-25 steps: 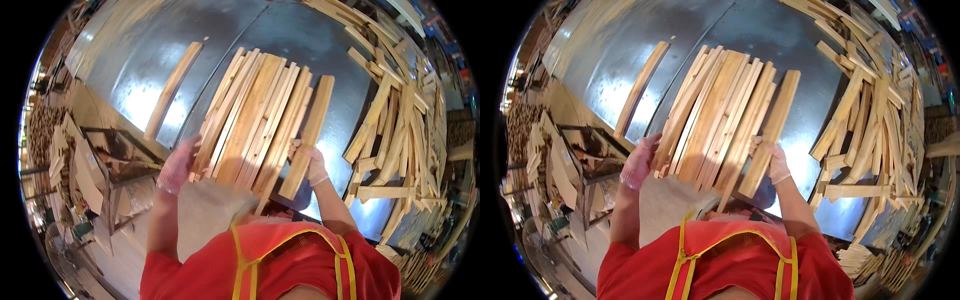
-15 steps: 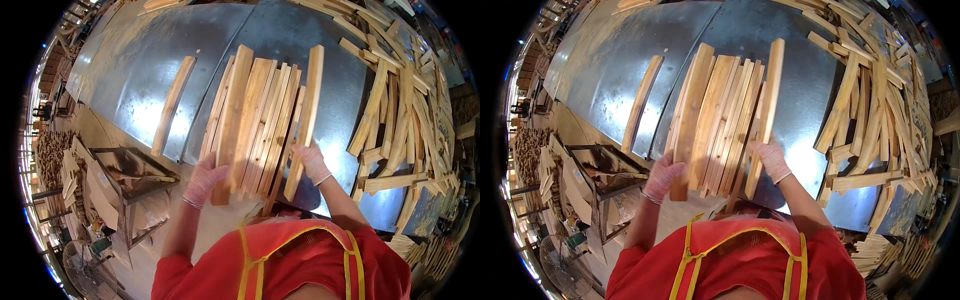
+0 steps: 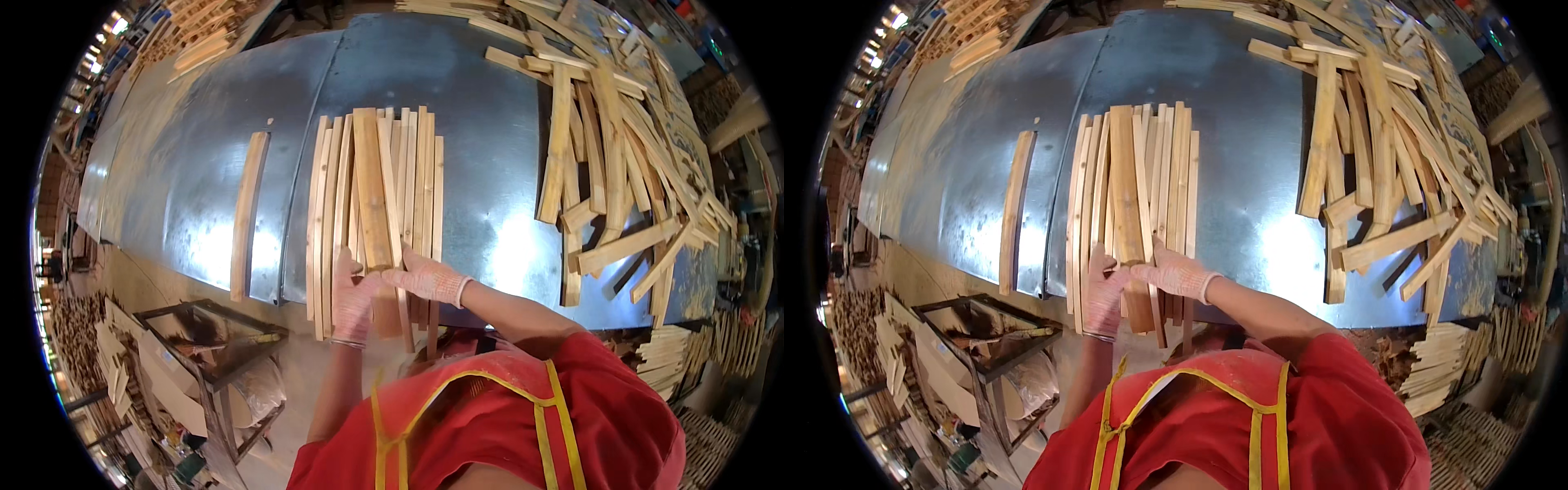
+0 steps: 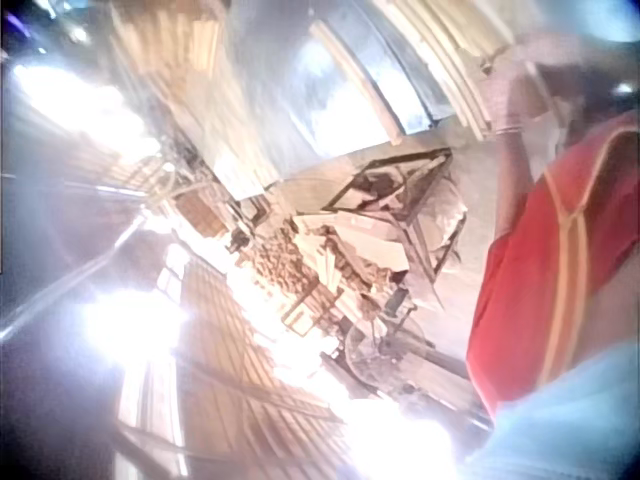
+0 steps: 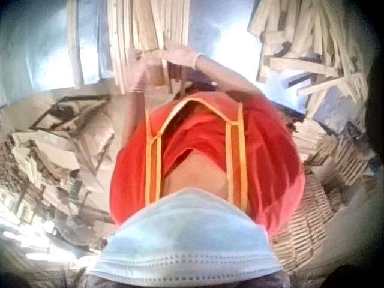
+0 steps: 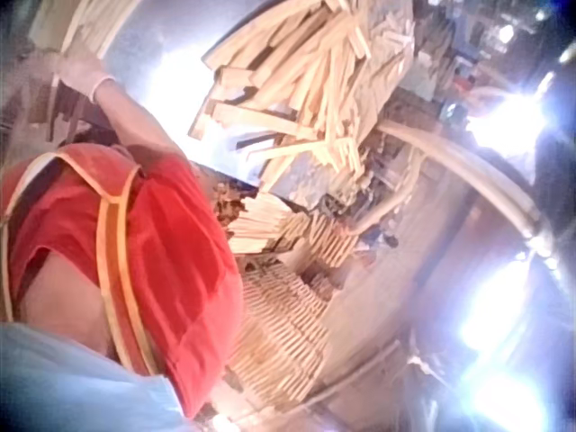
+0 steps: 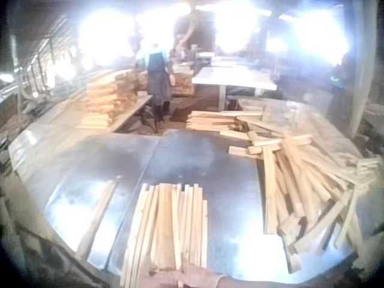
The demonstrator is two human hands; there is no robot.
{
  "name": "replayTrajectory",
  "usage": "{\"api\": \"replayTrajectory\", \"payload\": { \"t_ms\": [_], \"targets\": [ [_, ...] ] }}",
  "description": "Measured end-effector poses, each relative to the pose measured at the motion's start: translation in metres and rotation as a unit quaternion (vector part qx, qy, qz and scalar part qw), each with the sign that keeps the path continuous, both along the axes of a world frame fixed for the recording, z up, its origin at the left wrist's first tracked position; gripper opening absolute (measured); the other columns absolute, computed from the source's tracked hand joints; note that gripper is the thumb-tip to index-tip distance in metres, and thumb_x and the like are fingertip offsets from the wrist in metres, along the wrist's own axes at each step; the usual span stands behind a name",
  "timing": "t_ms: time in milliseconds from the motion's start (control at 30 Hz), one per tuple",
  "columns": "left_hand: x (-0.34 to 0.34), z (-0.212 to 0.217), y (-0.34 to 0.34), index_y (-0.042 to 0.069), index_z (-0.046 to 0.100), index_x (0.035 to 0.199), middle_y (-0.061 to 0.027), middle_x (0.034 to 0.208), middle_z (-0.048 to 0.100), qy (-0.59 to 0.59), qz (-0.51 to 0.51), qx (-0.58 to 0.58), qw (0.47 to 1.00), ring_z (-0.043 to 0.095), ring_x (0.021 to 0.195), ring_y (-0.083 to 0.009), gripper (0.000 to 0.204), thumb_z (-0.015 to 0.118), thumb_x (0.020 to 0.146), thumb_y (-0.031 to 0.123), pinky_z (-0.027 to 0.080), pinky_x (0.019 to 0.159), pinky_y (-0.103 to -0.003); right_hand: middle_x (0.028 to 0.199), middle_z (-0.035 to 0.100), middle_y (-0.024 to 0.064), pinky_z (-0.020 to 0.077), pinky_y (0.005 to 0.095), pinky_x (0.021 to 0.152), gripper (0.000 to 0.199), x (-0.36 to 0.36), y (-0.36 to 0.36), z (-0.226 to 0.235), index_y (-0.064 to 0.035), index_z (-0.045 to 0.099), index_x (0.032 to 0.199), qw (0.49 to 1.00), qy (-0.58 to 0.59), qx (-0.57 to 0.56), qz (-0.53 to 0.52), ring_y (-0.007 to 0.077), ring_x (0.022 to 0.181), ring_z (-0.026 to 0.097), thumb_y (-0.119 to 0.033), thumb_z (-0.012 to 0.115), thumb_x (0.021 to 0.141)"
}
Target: The person picks up thin wooden planks from a large pile on a metal table and arranges them into a neat stack. The person repeatedly picks up planks, aligns them, and places them onto the growing stack, occasionally adjusting the stack's position.
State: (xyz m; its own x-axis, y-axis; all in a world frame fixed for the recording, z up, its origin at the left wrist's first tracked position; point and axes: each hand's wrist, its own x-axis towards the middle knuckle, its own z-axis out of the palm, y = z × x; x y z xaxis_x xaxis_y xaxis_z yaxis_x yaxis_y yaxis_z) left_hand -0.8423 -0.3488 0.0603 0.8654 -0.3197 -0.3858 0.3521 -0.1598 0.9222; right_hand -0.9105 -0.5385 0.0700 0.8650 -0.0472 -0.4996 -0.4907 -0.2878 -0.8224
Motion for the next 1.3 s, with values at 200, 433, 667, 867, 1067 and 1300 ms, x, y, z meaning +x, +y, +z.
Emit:
{"api": "replayTrajectory", "payload": {
  "t_ms": [200, 433, 667, 867, 1067, 1300],
  "targets": [
    [0.035, 0.053, -0.042, 0.002, 0.061, 0.146, -0.0168, 0.123, 0.072, 0.025, -0.169, 0.243, 0.955, 0.069, 0.109, -0.0281, 0.070, 0.084, 0.089, 0.035, 0.057, 0.093, -0.038, 0.136, 0.064, 0.0368, 0.0524, 0.0463, 0.109, 0.100, -0.021, 0.011, 0.027, 0.0119, 0.024, 0.163, 1.000, 0.018, -0.009, 0.024, 0.0471, 0.128, 0.065, -0.039, 0.071, 0.091],
    [0.031, -0.015, -0.041, 0.004, 0.048, 0.160, -0.0267, 0.136, 0.069, -0.234, -0.138, 0.415, 0.868, 0.065, 0.126, -0.0462, 0.092, 0.084, 0.084, 0.043, 0.052, 0.109, -0.046, 0.112, 0.074, 0.0309, 0.0596, 0.0519, 0.094, 0.055, -0.015, -0.006, 0.006, 0.0097, 0.066, 0.124, 0.987, -0.099, -0.072, 0.101, 0.0466, 0.103, 0.075, -0.035, 0.068, 0.091],
    [0.015, 0.015, -0.056, 0.006, 0.039, 0.167, -0.0232, 0.145, 0.062, -0.194, -0.126, 0.391, 0.891, 0.065, 0.130, -0.0367, 0.096, 0.084, 0.085, 0.023, 0.055, 0.107, -0.043, 0.129, 0.059, 0.0203, 0.0439, 0.0564, 0.111, 0.054, -0.037, -0.291, 0.012, -0.0034, 0.059, 0.126, 0.788, -0.128, -0.529, -0.287, 0.0420, 0.126, 0.055, -0.035, 0.069, 0.083],
    [-0.014, 0.035, -0.102, 0.009, 0.045, 0.163, -0.0221, 0.132, 0.060, -0.374, -0.103, 0.525, 0.758, 0.062, 0.123, -0.0420, 0.093, 0.083, 0.085, 0.042, 0.054, 0.105, -0.049, 0.152, 0.051, 0.0282, 0.0436, 0.0498, 0.118, 0.077, -0.082, -0.306, -0.041, -0.0061, 0.046, 0.157, 0.833, -0.156, -0.381, -0.370, 0.0467, 0.141, 0.049, -0.015, 0.068, 0.084],
    [-0.012, 0.053, -0.115, 0.007, 0.030, 0.168, -0.0210, 0.146, 0.056, -0.239, -0.205, 0.611, 0.726, 0.063, 0.129, -0.0391, 0.101, 0.082, 0.085, 0.037, 0.054, 0.106, -0.049, 0.147, 0.053, 0.0274, 0.0452, 0.0482, 0.119, 0.088, -0.106, -0.109, -0.032, -0.0029, 0.038, 0.163, 0.963, -0.016, -0.185, -0.196, 0.0471, 0.134, 0.056, -0.022, 0.074, 0.085],
    [0.010, 0.031, -0.070, 0.009, 0.030, 0.168, -0.0203, 0.143, 0.057, -0.271, -0.217, 0.550, 0.759, 0.068, 0.122, -0.0366, 0.096, 0.079, 0.088, 0.028, 0.057, 0.100, -0.046, 0.131, 0.070, 0.0347, 0.0530, 0.0470, 0.106, 0.103, -0.035, -0.080, -0.017, 0.0095, 0.030, 0.160, 0.993, 0.037, 0.026, -0.113, 0.0445, 0.124, 0.070, -0.055, 0.074, 0.092]
  ]
}}
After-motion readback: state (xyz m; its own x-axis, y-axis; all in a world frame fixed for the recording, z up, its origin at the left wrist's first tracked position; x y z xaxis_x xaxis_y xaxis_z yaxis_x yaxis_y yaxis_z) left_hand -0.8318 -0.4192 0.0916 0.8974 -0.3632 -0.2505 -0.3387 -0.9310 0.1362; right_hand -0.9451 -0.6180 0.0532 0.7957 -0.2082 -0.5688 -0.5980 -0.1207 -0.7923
